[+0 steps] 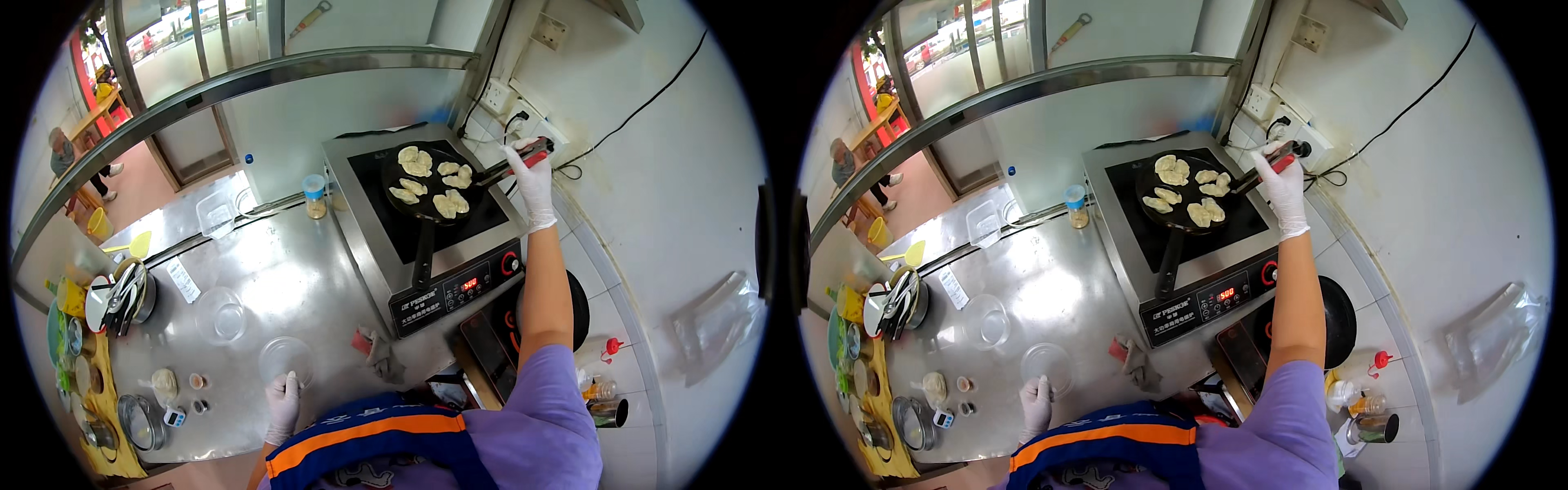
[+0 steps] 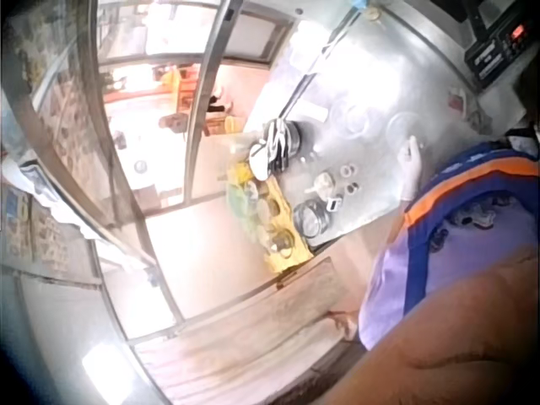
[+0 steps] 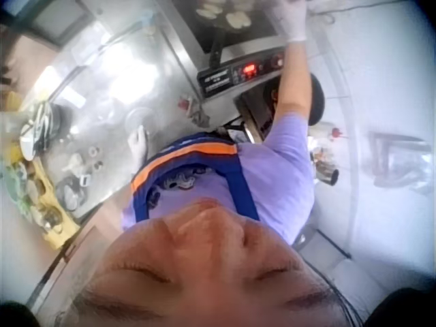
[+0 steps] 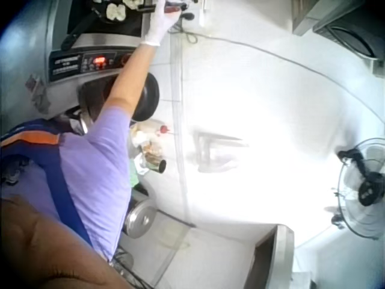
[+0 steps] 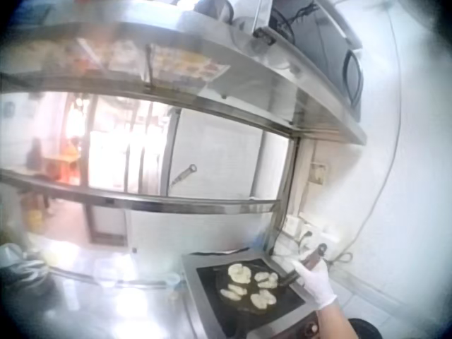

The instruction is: The person places several dumplings in a pan on a stove and uses tongs to turn them over while they cook. The person then pulls leaves from a head of lettuce by hand.

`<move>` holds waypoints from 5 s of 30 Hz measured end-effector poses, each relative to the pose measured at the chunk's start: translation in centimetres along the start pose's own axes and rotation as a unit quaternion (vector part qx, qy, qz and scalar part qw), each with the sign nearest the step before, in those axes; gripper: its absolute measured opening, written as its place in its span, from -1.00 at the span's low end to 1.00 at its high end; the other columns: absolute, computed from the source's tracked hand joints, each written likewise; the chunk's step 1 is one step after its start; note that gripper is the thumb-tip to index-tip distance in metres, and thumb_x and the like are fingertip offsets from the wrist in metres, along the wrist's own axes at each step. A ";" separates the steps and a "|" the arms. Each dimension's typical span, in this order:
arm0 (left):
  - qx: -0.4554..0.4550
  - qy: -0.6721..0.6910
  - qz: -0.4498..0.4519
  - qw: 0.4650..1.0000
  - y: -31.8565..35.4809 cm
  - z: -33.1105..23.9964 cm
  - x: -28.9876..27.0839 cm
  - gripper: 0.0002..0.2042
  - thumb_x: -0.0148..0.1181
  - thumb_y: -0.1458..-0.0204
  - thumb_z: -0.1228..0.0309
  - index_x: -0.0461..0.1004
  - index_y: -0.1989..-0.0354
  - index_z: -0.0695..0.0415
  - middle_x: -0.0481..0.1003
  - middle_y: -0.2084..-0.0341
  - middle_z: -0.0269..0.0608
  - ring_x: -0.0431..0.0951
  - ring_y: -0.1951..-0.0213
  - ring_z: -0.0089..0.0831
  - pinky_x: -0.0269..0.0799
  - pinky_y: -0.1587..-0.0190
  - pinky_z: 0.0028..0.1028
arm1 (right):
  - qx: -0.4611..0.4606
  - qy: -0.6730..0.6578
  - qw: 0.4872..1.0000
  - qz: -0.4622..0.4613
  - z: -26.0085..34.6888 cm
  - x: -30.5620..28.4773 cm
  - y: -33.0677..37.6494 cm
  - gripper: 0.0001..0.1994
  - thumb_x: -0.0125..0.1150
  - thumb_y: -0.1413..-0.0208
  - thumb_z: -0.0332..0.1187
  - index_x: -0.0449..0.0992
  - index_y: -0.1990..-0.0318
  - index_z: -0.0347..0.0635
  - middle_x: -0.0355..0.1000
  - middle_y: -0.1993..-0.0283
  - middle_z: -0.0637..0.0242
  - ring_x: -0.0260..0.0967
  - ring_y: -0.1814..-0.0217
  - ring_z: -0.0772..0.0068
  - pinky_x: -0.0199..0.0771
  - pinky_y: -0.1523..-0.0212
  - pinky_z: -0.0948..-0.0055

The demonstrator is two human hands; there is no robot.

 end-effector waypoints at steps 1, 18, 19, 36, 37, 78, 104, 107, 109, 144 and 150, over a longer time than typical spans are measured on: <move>-0.004 0.004 0.006 1.000 0.1 0.2 0.1 -0.67 0.00 -0.23 0.38 0.38 0.63 0.16 0.35 0.72 -0.38 0.28 0.65 -0.67 0.19 0.57 -0.61 | 0.003 0.009 1.000 -0.014 0.2 -0.2 0.0 -0.80 0.30 -0.03 -0.49 0.34 0.30 -0.16 0.37 0.35 0.45 0.31 0.35 0.64 0.36 0.27 0.58; -0.012 0.033 0.014 0.999 -0.4 1.4 0.5 -0.66 0.03 -0.21 0.37 0.39 0.65 0.17 0.35 0.74 -0.38 0.29 0.67 -0.66 0.20 0.59 -0.60 | -0.045 -0.080 0.985 -0.145 -0.1 0.4 1.0 -0.86 0.27 -0.09 -0.41 0.40 0.37 -0.15 0.45 0.36 0.41 0.33 0.37 0.63 0.36 0.27 0.59; -0.013 0.031 0.016 0.999 -0.4 1.6 0.4 -0.67 0.03 -0.21 0.37 0.39 0.65 0.17 0.35 0.74 -0.38 0.29 0.67 -0.66 0.21 0.59 -0.60 | -0.041 -0.076 0.985 -0.149 -0.2 0.8 1.0 -0.86 0.28 -0.08 -0.41 0.40 0.37 -0.15 0.43 0.37 0.43 0.32 0.39 0.64 0.35 0.29 0.59; -0.061 0.045 -0.029 0.997 -0.3 2.6 -0.8 -0.66 0.03 -0.22 0.33 0.42 0.62 0.17 0.35 0.73 -0.41 0.28 0.64 -0.67 0.18 0.57 -0.59 | -0.040 0.003 0.967 -0.251 -1.8 0.4 -0.3 -0.75 0.39 -0.01 -0.35 0.35 0.37 -0.16 0.33 0.39 0.49 0.25 0.37 0.64 0.30 0.30 0.57; -0.054 0.048 -0.025 0.997 -0.4 2.6 -0.6 -0.66 0.03 -0.22 0.33 0.42 0.62 0.17 0.35 0.73 -0.40 0.28 0.64 -0.67 0.18 0.57 -0.58 | -0.045 0.022 0.967 -0.249 -2.5 0.2 -0.2 -0.75 0.38 -0.01 -0.35 0.36 0.36 -0.17 0.33 0.39 0.48 0.25 0.36 0.63 0.31 0.28 0.57; -0.141 0.326 0.462 0.813 -8.7 -15.2 20.0 -0.48 -0.06 -0.24 0.10 0.18 -0.20 0.27 0.41 0.04 -0.03 0.48 0.08 -0.25 0.45 0.08 -0.35 | 0.288 0.308 0.907 -0.025 14.1 -4.4 42.8 -0.75 0.36 0.09 -0.36 0.35 0.43 -0.22 0.20 0.62 0.40 0.06 0.59 0.59 0.21 0.54 0.52; -0.217 0.300 0.387 0.844 -11.4 -15.6 24.6 -0.76 -0.05 -0.21 0.25 0.35 0.14 0.19 0.38 0.55 -0.23 0.31 0.67 -0.54 0.13 0.79 -0.62 | 0.420 0.231 0.877 -0.033 3.2 -18.6 60.8 -0.72 0.32 0.09 -0.31 0.45 0.29 -0.31 0.41 0.47 0.16 0.32 0.45 0.32 0.38 0.32 0.34; -0.025 0.084 0.067 0.994 -9.1 -17.9 21.6 -0.76 -0.05 -0.21 0.24 0.35 0.15 0.17 0.39 0.50 -0.29 0.34 0.59 -0.55 0.27 0.64 -0.58 | 0.353 0.287 0.890 0.036 0.5 -17.8 62.7 -0.71 0.33 0.10 -0.31 0.45 0.30 -0.32 0.41 0.49 0.13 0.33 0.47 0.27 0.39 0.35 0.30; 0.151 0.140 0.008 0.979 -8.1 -19.1 17.9 -0.78 -0.05 -0.21 0.26 0.41 0.35 0.14 0.38 0.50 -0.33 0.36 0.44 -0.55 0.31 0.23 -0.46 | 0.402 0.275 0.870 0.078 0.1 -16.9 62.9 -0.70 0.35 0.12 -0.29 0.45 0.33 -0.34 0.43 0.50 0.11 0.35 0.48 0.24 0.39 0.36 0.28; 0.325 0.538 0.751 0.203 21.6 -29.5 -5.1 -0.68 0.12 -0.08 0.37 0.42 0.73 0.12 0.39 0.71 -0.19 0.49 0.50 -0.27 0.26 -0.18 -0.12 | 0.014 0.334 0.795 -0.506 43.8 -27.8 59.9 -0.88 0.13 -0.20 -0.40 0.29 0.25 -0.13 0.18 0.48 0.47 0.12 0.48 0.63 0.25 0.38 0.54; 0.146 0.440 0.726 0.508 27.8 -25.3 12.1 -0.68 0.11 -0.02 0.26 0.31 0.77 -0.07 0.26 0.77 -0.40 0.26 0.67 -0.44 0.21 0.42 -0.35 | -0.170 0.227 0.821 -0.495 38.4 -42.6 54.1 -0.88 0.11 -0.21 -0.37 0.36 0.22 -0.19 0.44 0.24 0.27 0.42 0.13 0.41 0.37 -0.04 0.36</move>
Point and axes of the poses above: each hand's wrist, its own y-axis away from the middle knuckle, its own x-axis out of the palm, z = x × y, the point moved 4 cm from there along -y, towards the middle knuckle
